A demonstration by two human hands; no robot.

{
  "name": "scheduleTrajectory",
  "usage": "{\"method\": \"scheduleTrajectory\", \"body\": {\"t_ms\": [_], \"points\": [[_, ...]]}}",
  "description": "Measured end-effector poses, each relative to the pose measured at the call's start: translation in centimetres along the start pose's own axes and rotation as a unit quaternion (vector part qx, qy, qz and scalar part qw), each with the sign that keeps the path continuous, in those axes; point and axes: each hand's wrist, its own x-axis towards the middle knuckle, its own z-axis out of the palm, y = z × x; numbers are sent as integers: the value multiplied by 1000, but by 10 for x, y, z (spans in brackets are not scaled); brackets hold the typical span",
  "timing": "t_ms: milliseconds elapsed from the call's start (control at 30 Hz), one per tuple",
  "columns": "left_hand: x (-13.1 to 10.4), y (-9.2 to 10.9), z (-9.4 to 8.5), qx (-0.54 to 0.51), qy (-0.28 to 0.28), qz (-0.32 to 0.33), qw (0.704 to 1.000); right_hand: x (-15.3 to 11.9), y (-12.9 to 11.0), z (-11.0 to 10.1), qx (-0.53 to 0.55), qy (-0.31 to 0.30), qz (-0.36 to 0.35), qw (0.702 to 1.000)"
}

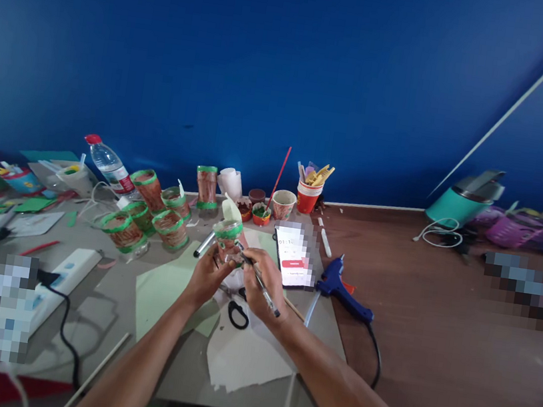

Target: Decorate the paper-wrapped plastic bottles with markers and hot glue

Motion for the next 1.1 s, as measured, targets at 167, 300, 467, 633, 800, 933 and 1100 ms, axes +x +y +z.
{"method": "scheduleTrajectory", "body": {"t_ms": [167,300,467,633,800,933,1100], "points": [[0,1,1,5,8,2,1000,1,-2,-1,7,-9,-3,1000],[-1,1,0,17,4,-4,1000,1,-2,0,-5,-6,-14,1000],[-1,0,-1,12,4,-4,1000,0,-2,0,-1,2,-18,1000],[-1,2,0,30,0,5,1000,1,-2,0,2,-1,-10,1000],[-1,4,0,51,12,12,999,1,-1,0,6,-4,-15,1000],[0,3,0,49,9,10,999,0,-2,0,-3,-2,-19,1000],[0,-1,0,16,5,9,1000,2,-3,0,-3,7,-21,1000]]}}
